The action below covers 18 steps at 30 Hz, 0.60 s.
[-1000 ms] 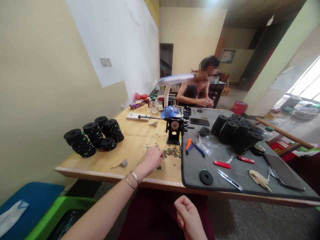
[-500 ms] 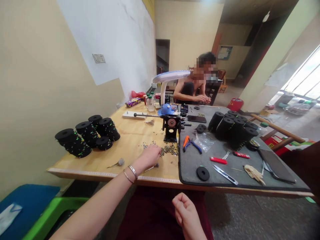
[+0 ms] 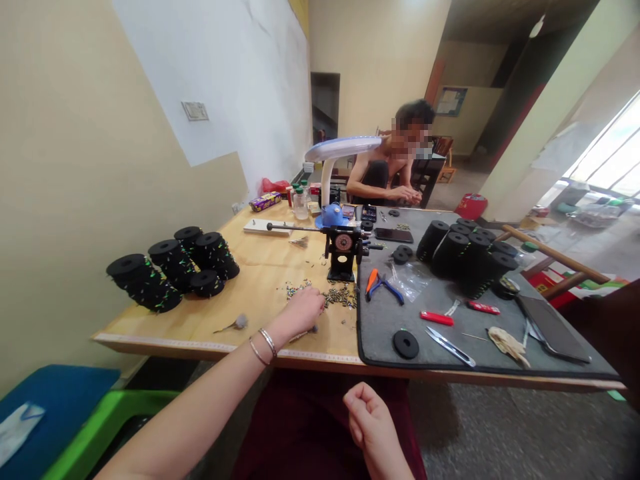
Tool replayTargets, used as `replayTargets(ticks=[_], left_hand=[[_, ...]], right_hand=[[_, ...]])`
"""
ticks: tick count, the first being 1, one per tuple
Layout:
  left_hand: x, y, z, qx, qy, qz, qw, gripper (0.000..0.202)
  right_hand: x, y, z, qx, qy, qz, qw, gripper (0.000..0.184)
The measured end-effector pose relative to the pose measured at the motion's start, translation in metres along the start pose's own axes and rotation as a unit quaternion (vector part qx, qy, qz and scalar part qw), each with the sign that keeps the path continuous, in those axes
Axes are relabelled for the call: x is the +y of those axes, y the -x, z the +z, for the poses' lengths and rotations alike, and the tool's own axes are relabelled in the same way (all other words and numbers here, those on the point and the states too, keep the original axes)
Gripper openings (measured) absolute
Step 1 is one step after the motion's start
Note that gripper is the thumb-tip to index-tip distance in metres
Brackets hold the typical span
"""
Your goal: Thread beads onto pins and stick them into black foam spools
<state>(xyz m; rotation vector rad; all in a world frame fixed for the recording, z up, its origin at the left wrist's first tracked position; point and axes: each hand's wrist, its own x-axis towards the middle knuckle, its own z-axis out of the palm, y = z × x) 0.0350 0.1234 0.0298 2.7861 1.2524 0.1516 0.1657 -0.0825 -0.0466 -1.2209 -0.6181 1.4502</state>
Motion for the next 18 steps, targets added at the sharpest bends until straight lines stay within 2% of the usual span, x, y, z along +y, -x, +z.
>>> replayTargets(ticks=[8,18], left_hand=[[-0.0021,-0.0021,0.0057,0.000,-0.011,0.009,1.000,0.024],[-0.0063,0.0042,0.0018,-0.006,0.004,0.000,1.000,0.012]], right_hand=[[-0.0002,0.0004,-0.0001,-0.001,0.007,-0.001,1.000,0.043],[-0.0022,0.0014,0.0026,0.002,0.003,0.000,1.000,0.044]])
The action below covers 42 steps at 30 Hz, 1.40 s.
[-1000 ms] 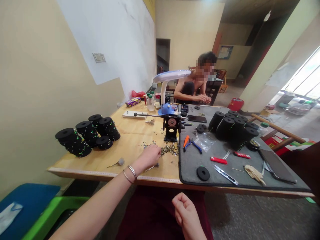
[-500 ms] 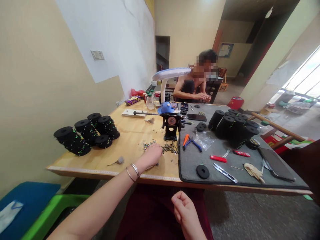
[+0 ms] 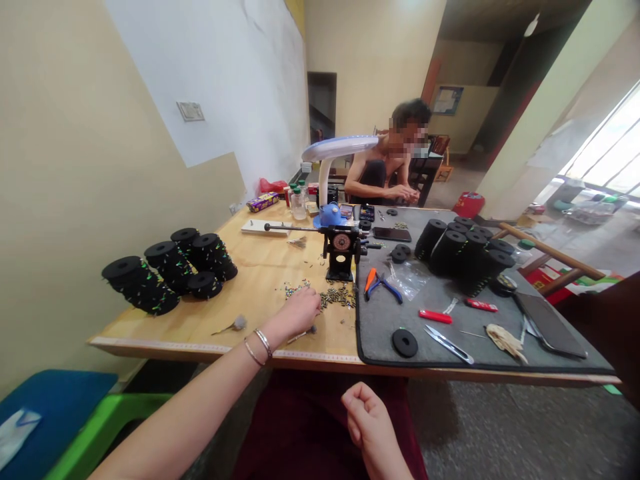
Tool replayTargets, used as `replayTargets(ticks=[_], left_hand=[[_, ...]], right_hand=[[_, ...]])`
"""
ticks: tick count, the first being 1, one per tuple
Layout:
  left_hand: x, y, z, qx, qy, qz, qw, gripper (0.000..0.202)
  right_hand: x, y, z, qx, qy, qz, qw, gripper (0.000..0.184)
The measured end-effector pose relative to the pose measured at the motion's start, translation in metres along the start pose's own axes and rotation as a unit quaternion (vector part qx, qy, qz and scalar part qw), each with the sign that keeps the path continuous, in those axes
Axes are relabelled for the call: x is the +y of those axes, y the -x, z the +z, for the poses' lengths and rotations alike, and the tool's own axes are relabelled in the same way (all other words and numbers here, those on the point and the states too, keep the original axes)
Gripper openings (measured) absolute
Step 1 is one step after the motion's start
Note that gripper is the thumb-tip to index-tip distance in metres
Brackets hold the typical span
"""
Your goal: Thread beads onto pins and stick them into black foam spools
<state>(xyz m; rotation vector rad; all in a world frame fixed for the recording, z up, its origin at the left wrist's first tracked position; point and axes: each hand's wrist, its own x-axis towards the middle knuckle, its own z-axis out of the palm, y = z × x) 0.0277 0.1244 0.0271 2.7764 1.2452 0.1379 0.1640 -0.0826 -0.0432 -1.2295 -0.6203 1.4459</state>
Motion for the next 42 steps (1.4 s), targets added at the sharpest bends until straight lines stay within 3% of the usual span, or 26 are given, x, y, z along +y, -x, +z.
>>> replayTargets(ticks=[19,26,30,33,35,37,40,42], left_hand=[[0.013,-0.010,0.004,-0.007,-0.022,-0.008,1.000,0.016],[0.009,-0.004,-0.017,0.036,0.031,-0.001,0.999,0.020],[0.009,0.009,-0.035,0.064,0.090,-0.002,0.994,0.015],[0.023,0.039,-0.031,0.070,0.165,-0.002,0.984,0.011],[0.039,0.069,-0.017,0.063,0.349,-0.028,0.935,0.005],[0.058,0.100,0.003,0.045,0.496,-0.075,0.864,0.007],[0.082,0.136,0.033,0.034,0.635,-0.173,0.752,0.018],[0.091,0.150,0.047,0.034,0.685,-0.221,0.694,0.022]], right_hand=[[0.003,-0.003,-0.004,0.007,0.007,0.002,1.000,0.046],[0.002,-0.001,-0.004,0.014,0.008,-0.001,1.000,0.042],[-0.001,0.002,-0.001,0.011,0.018,0.004,1.000,0.042],[-0.005,0.007,0.001,-0.003,0.027,0.000,1.000,0.042],[-0.008,0.012,0.003,-0.021,0.035,0.006,0.999,0.043],[-0.010,0.017,0.006,-0.042,0.049,0.018,0.998,0.043],[-0.008,0.024,0.012,-0.079,0.082,0.031,0.993,0.042],[-0.005,0.026,0.015,-0.098,0.109,0.031,0.989,0.041]])
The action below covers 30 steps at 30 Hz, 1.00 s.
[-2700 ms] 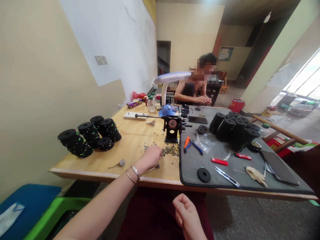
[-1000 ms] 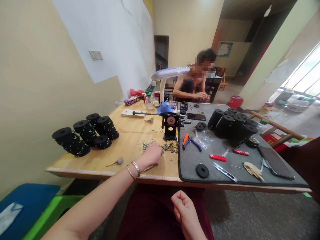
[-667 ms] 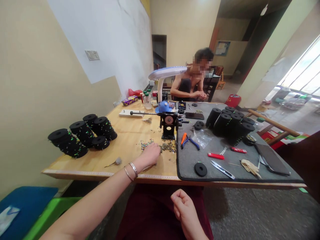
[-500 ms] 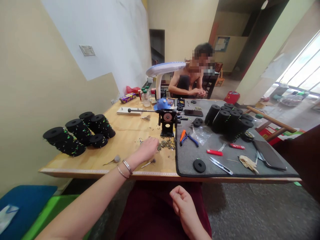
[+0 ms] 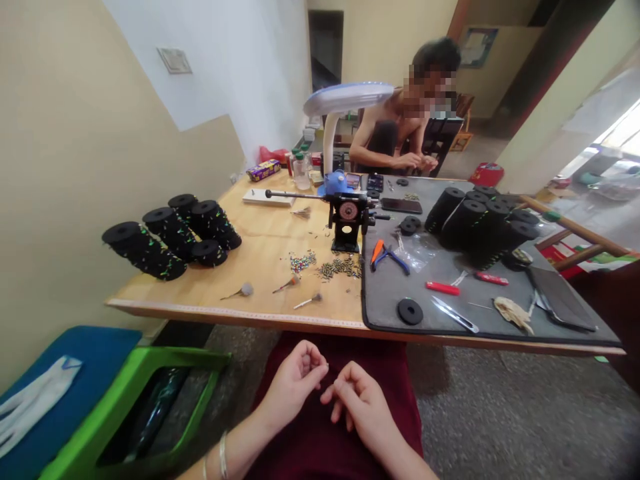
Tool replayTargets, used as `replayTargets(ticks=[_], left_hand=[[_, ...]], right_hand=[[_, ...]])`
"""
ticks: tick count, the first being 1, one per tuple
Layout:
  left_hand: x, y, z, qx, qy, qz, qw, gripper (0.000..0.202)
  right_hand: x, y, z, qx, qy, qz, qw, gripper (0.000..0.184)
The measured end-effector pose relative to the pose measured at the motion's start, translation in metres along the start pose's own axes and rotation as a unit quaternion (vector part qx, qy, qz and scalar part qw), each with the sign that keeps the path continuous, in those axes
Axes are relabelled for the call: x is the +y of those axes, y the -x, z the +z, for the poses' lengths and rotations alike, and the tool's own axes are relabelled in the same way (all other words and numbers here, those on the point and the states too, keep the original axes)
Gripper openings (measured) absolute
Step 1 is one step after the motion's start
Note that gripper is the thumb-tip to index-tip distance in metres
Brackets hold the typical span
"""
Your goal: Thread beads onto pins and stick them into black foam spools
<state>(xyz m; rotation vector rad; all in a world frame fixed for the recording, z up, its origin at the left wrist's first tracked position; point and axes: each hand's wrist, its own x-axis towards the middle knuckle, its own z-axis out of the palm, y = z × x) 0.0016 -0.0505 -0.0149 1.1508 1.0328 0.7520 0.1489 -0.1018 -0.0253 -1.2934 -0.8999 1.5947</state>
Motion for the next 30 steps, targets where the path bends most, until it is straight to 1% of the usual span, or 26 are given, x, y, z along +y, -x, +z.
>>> replayTargets(ticks=[2,4,12,20,30], left_hand=[[-0.010,0.004,0.001,0.018,0.036,-0.021,0.999,0.023],[-0.015,0.005,0.000,0.027,0.043,-0.025,0.998,0.023],[-0.026,0.002,-0.003,0.022,0.048,-0.024,0.998,0.021],[-0.023,0.001,-0.002,0.035,0.049,-0.016,0.998,0.019],[-0.023,0.001,-0.002,0.043,0.040,-0.015,0.998,0.018]], right_hand=[[0.003,-0.001,0.003,-0.004,0.026,-0.001,1.000,0.039],[0.006,-0.003,0.005,-0.002,0.041,0.003,0.999,0.036],[0.010,-0.009,0.007,0.003,0.047,0.014,0.999,0.031],[0.014,-0.013,0.006,-0.002,0.044,0.014,0.999,0.031],[0.012,-0.012,0.007,-0.004,0.047,0.014,0.999,0.033]])
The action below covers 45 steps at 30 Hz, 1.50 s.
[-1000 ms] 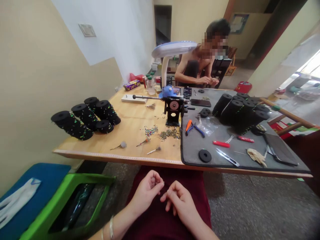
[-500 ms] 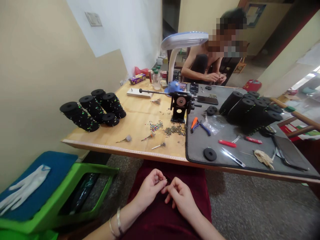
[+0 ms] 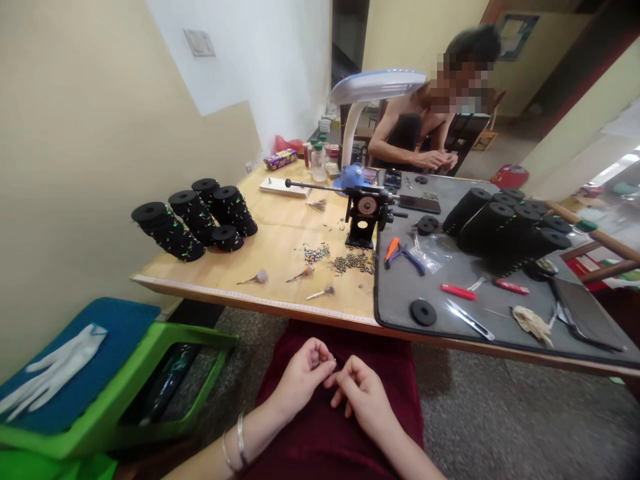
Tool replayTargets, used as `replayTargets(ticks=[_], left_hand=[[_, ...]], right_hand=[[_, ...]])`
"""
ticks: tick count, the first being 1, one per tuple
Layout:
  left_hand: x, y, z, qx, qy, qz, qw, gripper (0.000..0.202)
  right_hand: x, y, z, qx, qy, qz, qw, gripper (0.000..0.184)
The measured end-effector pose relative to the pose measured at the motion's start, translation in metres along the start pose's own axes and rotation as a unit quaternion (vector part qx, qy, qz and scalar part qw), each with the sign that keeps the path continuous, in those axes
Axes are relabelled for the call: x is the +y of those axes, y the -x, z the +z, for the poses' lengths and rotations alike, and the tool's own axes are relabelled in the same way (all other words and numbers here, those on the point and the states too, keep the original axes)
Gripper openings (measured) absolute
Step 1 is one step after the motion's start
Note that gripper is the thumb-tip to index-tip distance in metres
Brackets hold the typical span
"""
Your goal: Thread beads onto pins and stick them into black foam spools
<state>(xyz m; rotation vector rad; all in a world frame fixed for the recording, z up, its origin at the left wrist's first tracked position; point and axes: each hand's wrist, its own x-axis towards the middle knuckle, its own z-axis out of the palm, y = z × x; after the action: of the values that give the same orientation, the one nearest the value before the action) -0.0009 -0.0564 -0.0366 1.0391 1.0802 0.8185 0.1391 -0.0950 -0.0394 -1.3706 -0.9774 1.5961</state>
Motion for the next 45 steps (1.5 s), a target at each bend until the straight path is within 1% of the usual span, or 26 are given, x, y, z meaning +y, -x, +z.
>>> replayTargets(ticks=[6,16,28,38,45], left_hand=[[0.0006,0.0006,-0.0002,0.006,-0.009,0.006,1.000,0.017],[-0.0006,0.0008,-0.0002,0.000,-0.005,0.008,1.000,0.020],[-0.0002,0.0009,-0.0006,0.003,-0.002,0.003,1.000,0.019],[0.0013,0.0013,0.0010,0.009,-0.005,0.008,1.000,0.020],[0.0035,0.0038,0.0027,0.010,-0.020,0.029,0.999,0.020]], right_hand=[[0.0033,-0.0013,-0.0011,-0.002,0.001,-0.002,1.000,0.032],[0.0041,-0.0009,-0.0001,0.000,0.002,-0.002,1.000,0.032],[-0.0012,0.0003,0.0009,0.003,0.010,0.000,1.000,0.033],[0.0019,-0.0010,0.0002,0.004,0.022,-0.001,1.000,0.035],[0.0024,-0.0019,-0.0003,0.008,0.017,-0.005,1.000,0.038]])
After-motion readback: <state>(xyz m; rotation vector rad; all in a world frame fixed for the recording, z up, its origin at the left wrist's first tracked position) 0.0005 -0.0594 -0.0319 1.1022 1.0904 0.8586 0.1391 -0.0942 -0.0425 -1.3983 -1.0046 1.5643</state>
